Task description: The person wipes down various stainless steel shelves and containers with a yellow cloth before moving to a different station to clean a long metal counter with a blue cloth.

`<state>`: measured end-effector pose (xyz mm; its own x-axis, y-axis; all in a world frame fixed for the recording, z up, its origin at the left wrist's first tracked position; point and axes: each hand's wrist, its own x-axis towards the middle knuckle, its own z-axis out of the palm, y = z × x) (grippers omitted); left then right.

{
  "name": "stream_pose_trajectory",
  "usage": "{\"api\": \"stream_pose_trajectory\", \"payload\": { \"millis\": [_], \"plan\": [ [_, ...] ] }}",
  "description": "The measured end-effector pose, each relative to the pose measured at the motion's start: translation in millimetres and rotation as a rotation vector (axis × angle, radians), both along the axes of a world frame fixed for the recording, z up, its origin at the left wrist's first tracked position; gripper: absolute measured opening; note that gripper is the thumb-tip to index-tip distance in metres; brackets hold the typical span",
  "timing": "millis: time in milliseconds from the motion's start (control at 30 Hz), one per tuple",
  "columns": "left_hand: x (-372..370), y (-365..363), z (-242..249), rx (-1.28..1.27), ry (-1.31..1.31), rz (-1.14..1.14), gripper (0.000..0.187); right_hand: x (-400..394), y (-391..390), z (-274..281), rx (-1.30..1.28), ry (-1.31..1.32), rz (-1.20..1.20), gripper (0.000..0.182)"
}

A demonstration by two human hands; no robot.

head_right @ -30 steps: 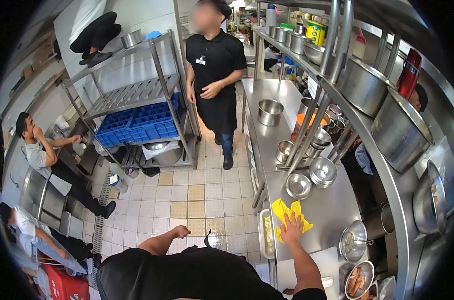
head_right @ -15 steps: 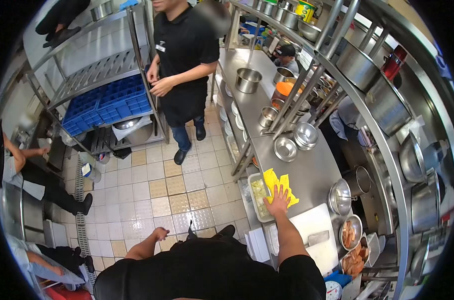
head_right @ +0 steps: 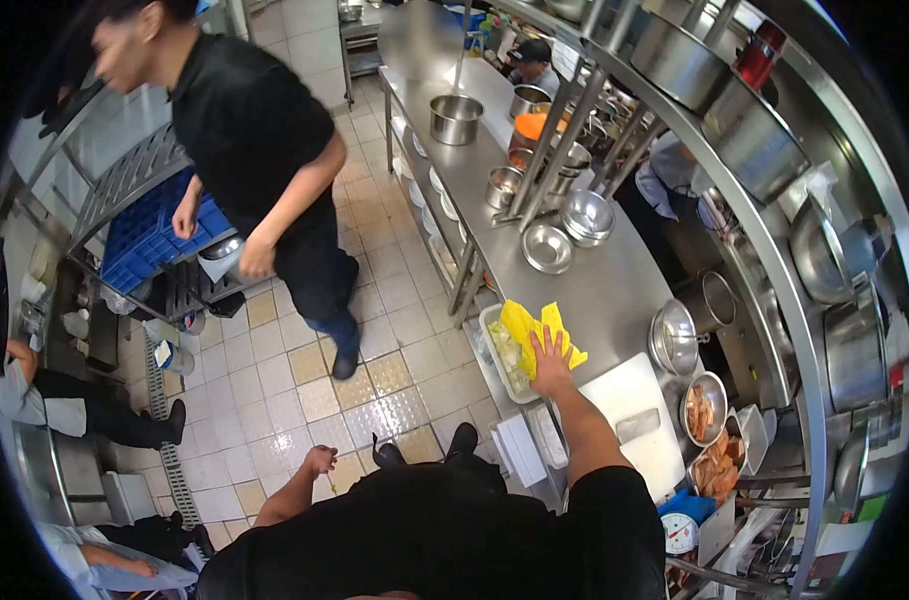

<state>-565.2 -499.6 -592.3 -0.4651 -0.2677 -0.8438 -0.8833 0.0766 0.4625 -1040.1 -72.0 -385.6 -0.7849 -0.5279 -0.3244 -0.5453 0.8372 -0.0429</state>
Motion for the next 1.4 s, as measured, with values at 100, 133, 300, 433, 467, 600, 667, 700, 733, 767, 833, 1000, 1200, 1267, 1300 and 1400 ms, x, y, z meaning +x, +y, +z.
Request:
{"api": "stream_pose_trajectory", "payload": {
  "millis": [100, 133, 300, 433, 467, 600, 667, 700, 733, 767, 833, 1000, 1200, 1267, 1300, 1400],
  "plan": [
    [-23.7, 21.4, 19.8, 0.001, -0.057, 0.156, 0.033, -3.4, 5.2, -4.1, -0.156, 0.021, -0.009, 0.102],
    [-33.1, 25.8, 21.0, -0.012, -0.073, 0.134, 0.032, -7.9, 9.5, -11.5, -0.220, 0.067, 0.038, 0.102],
    [-69.3, 36.1, -15.0, -0.156, 0.008, -0.578, 0.032, -18.9, 11.2, -26.5, -0.280, 0.157, 0.119, 0.106],
    [-141.6, 52.3, 5.2, -0.288, 0.092, -0.748, 0.034, -32.2, 4.2, -46.8, -0.328, 0.171, 0.140, 0.101],
    [-163.2, 65.0, 21.0, -0.129, -0.050, -0.247, 0.035, -34.8, 0.0, -50.9, -0.323, 0.204, 0.171, 0.099],
    [-223.7, 86.8, 52.3, -0.125, 0.143, -0.119, 0.036, -55.9, -31.0, -39.8, -0.319, 0.201, 0.289, 0.085],
    [-236.6, 92.4, 60.1, -0.111, 0.206, -0.088, 0.037, -62.6, -51.2, -9.4, -0.419, 0.172, 0.291, 0.075],
    [-240.7, 93.0, 61.4, -0.104, 0.220, -0.098, 0.037, -69.4, -60.7, -1.6, -0.433, 0.142, 0.294, 0.073],
    [-244.3, 92.5, 61.8, -0.099, 0.235, -0.107, 0.037, -77.2, -69.6, 2.1, -0.448, 0.113, 0.299, 0.072],
    [-244.4, 91.1, 62.5, -0.124, 0.220, -0.092, 0.037, -84.5, -79.7, 1.0, -0.440, 0.103, 0.295, 0.071],
    [-236.0, 87.7, 67.6, -0.178, 0.189, -0.064, 0.039, -101.2, -103.0, -2.7, -0.427, 0.083, 0.285, 0.069],
    [-184.3, 40.2, 4.4, -0.203, -0.067, -0.212, 0.043, -146.7, -158.7, -0.9, -0.281, 0.104, 0.411, 0.068],
    [-179.0, -34.0, -32.1, -0.002, -0.259, -0.073, 0.049, -196.4, -244.4, 3.3, -0.207, 0.074, 0.424, 0.081],
    [-195.8, -59.7, -39.0, -0.011, -0.117, -0.002, 0.040, -211.3, -272.9, 8.9, -0.207, -0.009, 0.384, 0.088],
    [-202.9, -75.6, -51.2, -0.009, 0.012, -0.054, 0.037, -216.7, -287.7, 22.2, -0.186, -0.075, 0.351, 0.091],
    [-253.1, -107.9, -5.2, 0.129, 0.023, 0.380, 0.035, -245.9, -327.3, 11.1, -0.057, -0.028, 0.312, 0.097]
  ]
}}
